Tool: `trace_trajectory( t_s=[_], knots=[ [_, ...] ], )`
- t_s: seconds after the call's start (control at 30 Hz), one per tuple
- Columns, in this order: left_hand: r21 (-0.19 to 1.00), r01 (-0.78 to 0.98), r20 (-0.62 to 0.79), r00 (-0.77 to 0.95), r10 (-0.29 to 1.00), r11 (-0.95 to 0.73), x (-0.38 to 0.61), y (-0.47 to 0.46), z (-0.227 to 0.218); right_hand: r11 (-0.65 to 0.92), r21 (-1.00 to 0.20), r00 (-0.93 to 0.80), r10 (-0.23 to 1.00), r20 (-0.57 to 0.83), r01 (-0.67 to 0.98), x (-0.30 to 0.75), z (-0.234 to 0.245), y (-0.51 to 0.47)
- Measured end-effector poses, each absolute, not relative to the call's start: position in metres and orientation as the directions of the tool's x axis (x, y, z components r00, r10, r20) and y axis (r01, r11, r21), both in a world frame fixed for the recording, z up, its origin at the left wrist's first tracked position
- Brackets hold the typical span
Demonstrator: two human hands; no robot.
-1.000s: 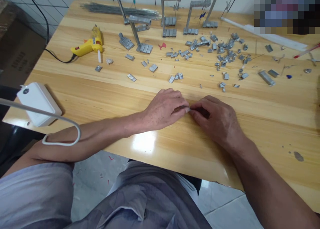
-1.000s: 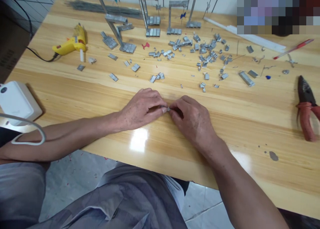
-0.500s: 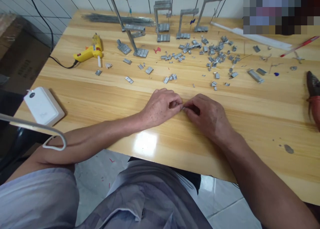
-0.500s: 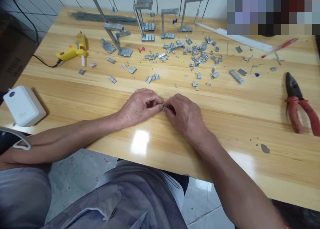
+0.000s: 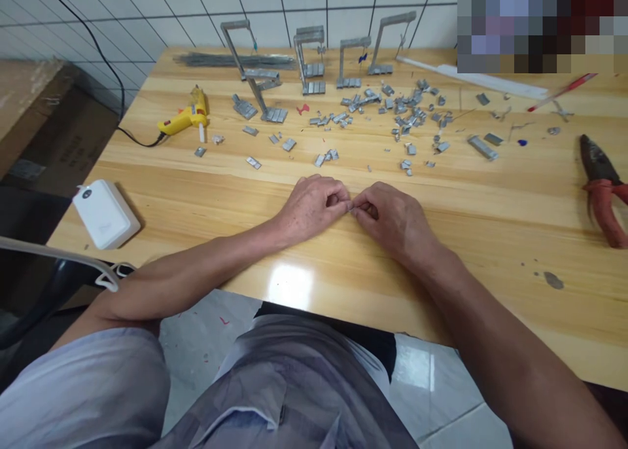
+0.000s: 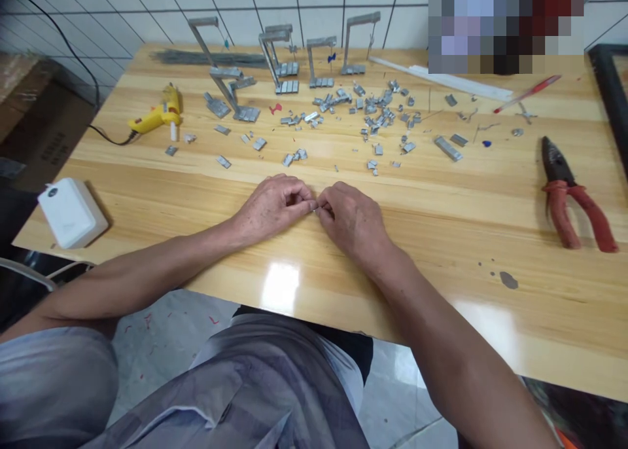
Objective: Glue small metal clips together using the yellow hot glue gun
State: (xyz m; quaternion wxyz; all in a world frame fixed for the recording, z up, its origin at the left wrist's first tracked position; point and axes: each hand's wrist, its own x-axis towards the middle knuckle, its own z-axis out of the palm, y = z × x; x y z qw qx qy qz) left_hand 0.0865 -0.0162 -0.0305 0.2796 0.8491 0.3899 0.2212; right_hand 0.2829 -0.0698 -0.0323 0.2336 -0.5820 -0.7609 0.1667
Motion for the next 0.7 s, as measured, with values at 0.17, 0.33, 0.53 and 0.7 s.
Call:
trace_trajectory(
  t_s=[0.17,0.33,0.53,0.7],
  knots=[
    [0.618,0.553,0.158,0.609,0.777,-0.559,0.084,-0.018,-0.032,0.254,-0.520,-0.203,0.967,0.154,0.816,0.282,-0.036,-0.069],
    [0.629,0.558,0.145,0.600,0.787,-0.541,0.086,-0.016,-0.033,0.236,-0.520,-0.186,0.971,0.149,0.821,0.282,-0.037,-0.067],
    [0.586,0.560,0.146,0.638,0.756,-0.586,0.085,-0.014,-0.033,0.225,-0.549,-0.187,0.974,0.124,0.805,0.282,-0.035,-0.067],
    [0.535,0.527,0.174,0.696,0.697,-0.660,0.077,-0.012,-0.039,0.268,-0.564,-0.214,0.963,0.162,0.781,0.286,-0.036,-0.069]
  ],
)
